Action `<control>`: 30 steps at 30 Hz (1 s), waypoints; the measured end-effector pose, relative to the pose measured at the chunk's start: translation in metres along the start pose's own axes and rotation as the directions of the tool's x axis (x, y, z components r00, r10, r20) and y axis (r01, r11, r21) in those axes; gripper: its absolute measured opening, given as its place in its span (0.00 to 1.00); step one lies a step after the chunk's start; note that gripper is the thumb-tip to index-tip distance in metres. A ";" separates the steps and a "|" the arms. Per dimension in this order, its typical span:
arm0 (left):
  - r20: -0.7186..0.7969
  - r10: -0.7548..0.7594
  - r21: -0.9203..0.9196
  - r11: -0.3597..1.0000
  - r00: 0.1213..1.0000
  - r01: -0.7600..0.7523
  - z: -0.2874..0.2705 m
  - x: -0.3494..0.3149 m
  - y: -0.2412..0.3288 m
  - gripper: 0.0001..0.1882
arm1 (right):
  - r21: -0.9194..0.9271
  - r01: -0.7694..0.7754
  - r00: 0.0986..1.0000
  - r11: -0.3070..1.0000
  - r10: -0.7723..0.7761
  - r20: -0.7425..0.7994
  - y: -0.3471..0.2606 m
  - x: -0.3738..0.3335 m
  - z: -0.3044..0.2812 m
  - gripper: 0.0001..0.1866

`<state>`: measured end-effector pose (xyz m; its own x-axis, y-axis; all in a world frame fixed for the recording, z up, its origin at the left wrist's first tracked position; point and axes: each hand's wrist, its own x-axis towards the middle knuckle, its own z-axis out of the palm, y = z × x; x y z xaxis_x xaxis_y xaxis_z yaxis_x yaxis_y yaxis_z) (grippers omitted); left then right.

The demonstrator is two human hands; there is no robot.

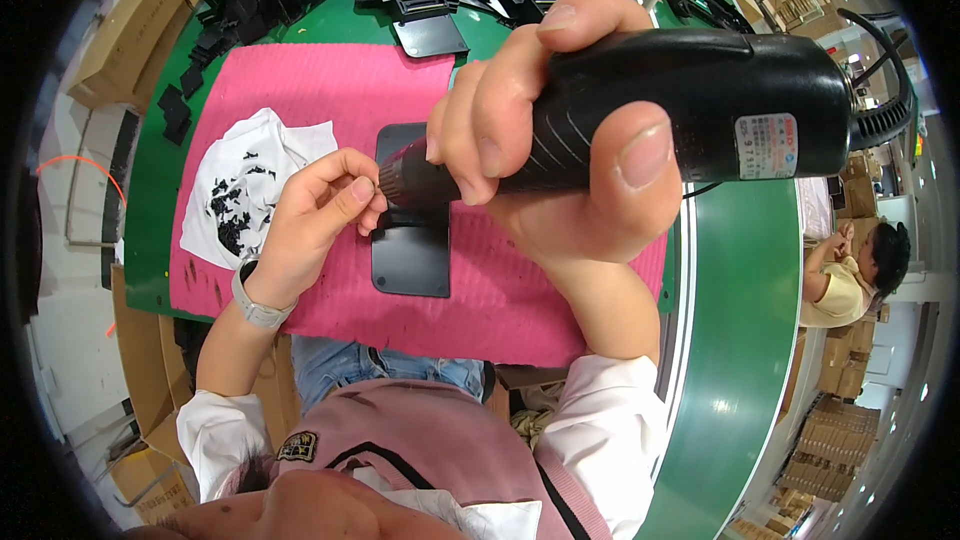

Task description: Using an electric screwdriver to fasten screws into black plastic parts on a production line.

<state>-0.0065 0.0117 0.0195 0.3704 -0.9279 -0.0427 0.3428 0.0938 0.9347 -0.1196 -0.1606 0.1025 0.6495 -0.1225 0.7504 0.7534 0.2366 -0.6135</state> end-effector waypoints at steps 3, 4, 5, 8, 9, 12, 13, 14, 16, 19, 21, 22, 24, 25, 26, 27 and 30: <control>0.015 -0.031 -0.012 0.999 0.999 0.031 0.002 -0.001 0.000 0.07 | -0.008 -0.019 1.000 1.000 0.019 0.007 0.000 -0.002 -0.001 0.28; 0.015 -0.032 -0.013 0.999 0.999 0.032 0.002 -0.001 -0.001 0.07 | -0.007 -0.020 1.000 1.000 0.020 0.006 0.000 -0.003 0.000 0.28; 0.016 -0.005 0.003 1.000 1.000 0.005 0.001 -0.001 -0.003 0.07 | -0.003 -0.032 0.999 0.999 0.032 -0.013 0.000 -0.004 0.001 0.28; 0.009 0.018 0.031 0.999 1.000 -0.018 0.000 -0.002 -0.003 0.07 | -0.003 -0.051 0.996 0.999 0.050 -0.076 0.002 -0.006 0.008 0.29; 0.001 0.015 0.043 0.999 1.000 -0.016 -0.001 -0.003 -0.003 0.07 | -0.010 -0.058 0.991 0.998 0.057 -0.119 0.003 -0.007 0.009 0.29; 0.001 -0.061 -0.069 0.996 0.998 0.061 -0.001 -0.003 -0.002 0.07 | 0.028 0.010 0.989 1.000 -0.006 -0.146 0.008 -0.009 0.009 0.28; 0.002 -0.061 -0.069 0.996 0.998 0.061 -0.002 -0.003 -0.001 0.07 | 0.026 0.010 0.989 1.000 -0.006 -0.146 0.008 -0.009 0.006 0.28; 0.022 -0.051 -0.052 0.997 0.998 0.052 -0.003 -0.003 -0.001 0.08 | 0.048 0.015 0.989 0.999 -0.007 -0.150 0.009 -0.008 0.003 0.28; 0.041 -0.040 -0.034 0.999 0.998 0.042 -0.005 -0.001 -0.003 0.10 | 0.089 0.020 0.956 0.996 0.007 -0.293 0.008 -0.003 0.009 0.21; -0.089 0.273 0.431 0.878 0.958 -0.210 -0.006 0.002 -0.012 0.17 | 0.017 -0.111 0.984 0.994 0.112 -0.137 0.012 -0.006 0.000 0.25; -0.187 0.004 0.614 0.781 0.982 0.114 -0.005 0.000 -0.006 0.21 | -0.089 -0.171 0.972 0.981 0.153 -0.177 0.015 -0.010 0.005 0.23; -0.141 -0.020 0.658 0.745 0.990 0.109 -0.006 0.002 -0.010 0.22 | -0.122 -0.193 0.970 0.973 0.172 -0.169 0.015 -0.010 0.007 0.22; -0.112 -0.030 0.633 0.769 0.993 0.095 -0.004 0.003 -0.008 0.22 | -0.155 -0.215 0.968 0.964 0.190 -0.162 0.017 -0.011 0.009 0.22; -0.081 -0.041 0.605 0.792 0.996 0.082 -0.002 0.004 -0.006 0.22 | -0.189 -0.235 0.965 0.953 0.205 -0.165 0.019 -0.011 0.010 0.21; -0.084 -0.041 0.605 0.792 0.996 0.083 -0.002 0.005 -0.006 0.22 | -0.223 -0.255 0.961 0.941 0.220 -0.169 0.021 -0.012 0.010 0.21; -0.078 -0.074 0.540 0.835 0.994 0.105 -0.002 0.005 -0.006 0.20 | -0.221 -0.256 0.961 0.941 0.222 -0.168 0.022 -0.011 0.012 0.21; -0.093 -0.102 0.436 0.890 0.990 0.132 -0.005 0.007 -0.014 0.18 | -0.228 -0.311 0.940 0.923 0.263 -0.220 0.027 -0.010 0.020 0.20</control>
<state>-0.0047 0.0057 0.0039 0.4124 -0.8950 -0.1703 -0.0218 -0.1965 0.9803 -0.1079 -0.1338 0.0835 0.8306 -0.2646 0.4899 0.5163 0.0366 -0.8556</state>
